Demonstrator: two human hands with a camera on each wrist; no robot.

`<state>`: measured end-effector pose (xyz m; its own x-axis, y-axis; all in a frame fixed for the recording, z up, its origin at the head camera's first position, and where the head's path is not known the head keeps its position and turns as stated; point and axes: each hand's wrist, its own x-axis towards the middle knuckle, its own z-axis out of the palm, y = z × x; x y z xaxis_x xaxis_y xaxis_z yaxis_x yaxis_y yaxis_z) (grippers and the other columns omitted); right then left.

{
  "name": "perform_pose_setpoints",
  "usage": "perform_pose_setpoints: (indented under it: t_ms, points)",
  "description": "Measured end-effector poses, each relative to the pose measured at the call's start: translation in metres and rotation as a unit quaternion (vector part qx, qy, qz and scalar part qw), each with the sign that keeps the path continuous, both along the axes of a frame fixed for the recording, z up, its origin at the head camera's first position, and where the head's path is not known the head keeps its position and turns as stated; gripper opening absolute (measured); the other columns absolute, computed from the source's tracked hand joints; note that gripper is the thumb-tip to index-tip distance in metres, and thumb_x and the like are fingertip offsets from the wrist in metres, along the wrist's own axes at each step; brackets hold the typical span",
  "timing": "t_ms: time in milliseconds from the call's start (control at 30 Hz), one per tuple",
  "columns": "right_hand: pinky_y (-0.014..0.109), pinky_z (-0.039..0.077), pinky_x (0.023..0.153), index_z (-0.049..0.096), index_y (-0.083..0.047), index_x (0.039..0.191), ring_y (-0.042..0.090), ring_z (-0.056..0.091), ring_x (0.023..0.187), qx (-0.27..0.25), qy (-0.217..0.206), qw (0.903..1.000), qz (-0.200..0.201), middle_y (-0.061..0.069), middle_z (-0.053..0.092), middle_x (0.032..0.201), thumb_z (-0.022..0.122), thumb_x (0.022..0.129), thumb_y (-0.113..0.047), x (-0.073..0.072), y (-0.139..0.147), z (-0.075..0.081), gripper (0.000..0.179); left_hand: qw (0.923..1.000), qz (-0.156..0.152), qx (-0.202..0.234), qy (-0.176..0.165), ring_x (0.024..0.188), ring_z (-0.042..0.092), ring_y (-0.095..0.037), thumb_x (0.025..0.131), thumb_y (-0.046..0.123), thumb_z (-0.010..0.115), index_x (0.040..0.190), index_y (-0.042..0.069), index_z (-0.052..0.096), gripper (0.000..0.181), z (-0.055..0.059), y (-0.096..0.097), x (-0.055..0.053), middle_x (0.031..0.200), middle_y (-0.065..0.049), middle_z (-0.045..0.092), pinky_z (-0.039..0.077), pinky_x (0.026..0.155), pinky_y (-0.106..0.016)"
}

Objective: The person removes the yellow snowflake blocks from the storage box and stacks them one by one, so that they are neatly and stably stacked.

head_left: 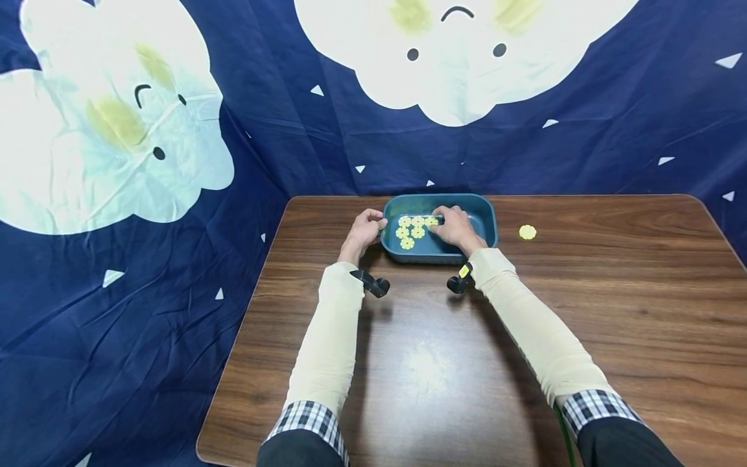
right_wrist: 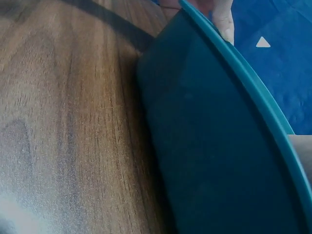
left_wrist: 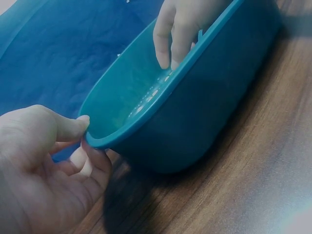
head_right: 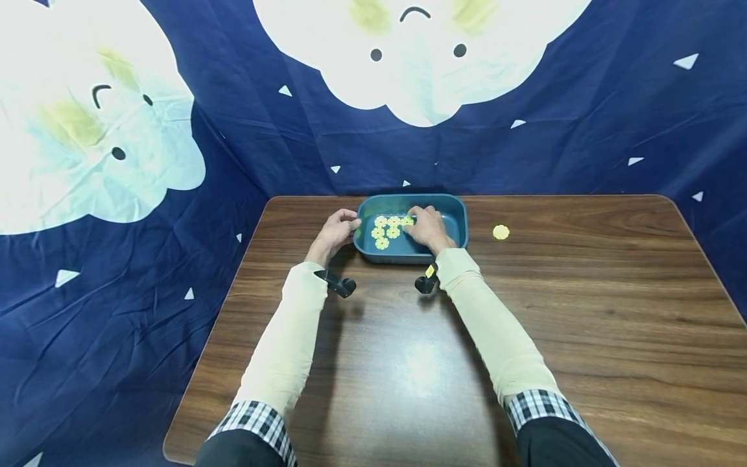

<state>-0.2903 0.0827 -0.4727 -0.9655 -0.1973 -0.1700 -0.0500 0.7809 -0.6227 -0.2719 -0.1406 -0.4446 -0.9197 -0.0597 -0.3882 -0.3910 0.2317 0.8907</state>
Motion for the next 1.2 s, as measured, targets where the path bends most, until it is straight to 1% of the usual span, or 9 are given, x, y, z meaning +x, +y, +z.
perform_pose_setpoints:
  t_ms: [200,333,467,567,667,767,967,1067,1200]
  points:
    - [0.049,0.027,0.108,0.048,-0.011,0.139,0.04,0.033,0.127,0.052,0.001,0.9983,0.029,0.022,0.04,0.138,0.06,0.093,-0.031,0.0,-0.003,0.003,0.051,0.9999,0.005,0.012,-0.005,0.08,0.051,-0.014,0.097,0.011,0.055,0.122,0.006,0.052,0.026,-0.001,0.0,-0.001,0.096,-0.002,0.049,0.047,0.072,-0.025]
    - [0.05,0.03,0.105,0.049,-0.012,0.138,0.038,0.033,0.124,0.076,-0.004,0.9967,0.028,0.021,0.036,0.136,0.061,0.093,-0.03,0.002,-0.004,0.005,0.05,0.9999,0.004,0.015,-0.007,0.083,0.051,-0.015,0.097,0.011,0.054,0.124,0.005,0.051,0.028,0.001,0.001,-0.001,0.097,-0.002,0.049,0.047,0.073,-0.026]
    - [0.05,0.034,0.101,0.054,-0.013,0.128,0.036,0.033,0.12,0.086,-0.008,0.9961,0.019,0.019,0.035,0.133,0.062,0.092,-0.027,0.004,-0.005,0.006,0.04,0.9999,0.004,0.01,-0.007,0.081,0.051,-0.014,0.097,0.011,0.054,0.124,0.005,0.051,0.028,0.002,0.001,-0.001,0.097,-0.002,0.049,0.047,0.074,-0.026]
    - [0.049,0.036,0.099,0.055,-0.009,0.114,0.035,0.035,0.115,0.09,-0.003,0.9958,0.013,0.017,0.038,0.127,0.064,0.091,-0.026,0.004,-0.005,0.006,0.029,0.9999,0.004,0.012,-0.006,0.08,0.051,-0.013,0.097,0.011,0.054,0.123,0.005,0.051,0.027,0.002,0.001,-0.001,0.097,-0.003,0.049,0.047,0.074,-0.026]
    - [0.048,0.036,0.096,0.053,-0.007,0.103,0.035,0.037,0.11,0.09,0.004,0.9959,0.007,0.016,0.041,0.118,0.067,0.089,-0.026,0.005,-0.005,0.006,0.027,0.9999,0.002,0.01,-0.008,0.08,0.051,-0.014,0.097,0.011,0.054,0.123,0.006,0.052,0.027,0.002,0.0,-0.001,0.098,-0.003,0.05,0.047,0.074,-0.027]
    - [0.047,0.037,0.095,0.051,-0.008,0.098,0.034,0.038,0.108,0.086,0.01,0.9962,-0.001,0.015,0.043,0.113,0.068,0.088,-0.025,0.006,-0.003,0.007,0.026,0.9999,-0.001,0.008,-0.01,0.081,0.051,-0.014,0.097,0.011,0.054,0.123,0.006,0.051,0.027,0.002,0.0,0.0,0.099,-0.003,0.05,0.047,0.075,-0.027]
    - [0.047,0.039,0.096,0.059,-0.006,0.095,0.035,0.045,0.108,0.061,0.037,0.9975,-0.002,0.016,0.05,0.112,0.058,0.092,-0.017,0.006,0.001,0.01,0.012,0.9999,0.0,0.011,-0.006,0.081,0.051,-0.014,0.097,0.012,0.054,0.123,0.006,0.052,0.026,0.002,0.0,0.001,0.098,-0.003,0.05,0.047,0.073,-0.027]
    - [0.046,0.041,0.095,0.062,-0.006,0.096,0.033,0.048,0.106,0.04,0.039,0.9984,-0.006,0.015,0.052,0.111,0.056,0.092,-0.017,0.006,0.002,0.011,0.012,0.9999,0.002,0.012,-0.005,0.08,0.051,-0.014,0.097,0.011,0.054,0.122,0.006,0.052,0.025,0.002,0.0,0.0,0.098,-0.003,0.05,0.047,0.072,-0.026]
    - [0.046,0.043,0.093,0.063,-0.007,0.096,0.03,0.05,0.104,0.013,0.045,0.9987,-0.018,0.014,0.054,0.111,0.058,0.092,-0.018,0.006,0.003,0.013,0.013,0.9999,0.003,0.013,-0.006,0.08,0.051,-0.014,0.097,0.011,0.054,0.122,0.006,0.052,0.025,0.002,0.0,0.0,0.098,-0.003,0.05,0.047,0.072,-0.026]
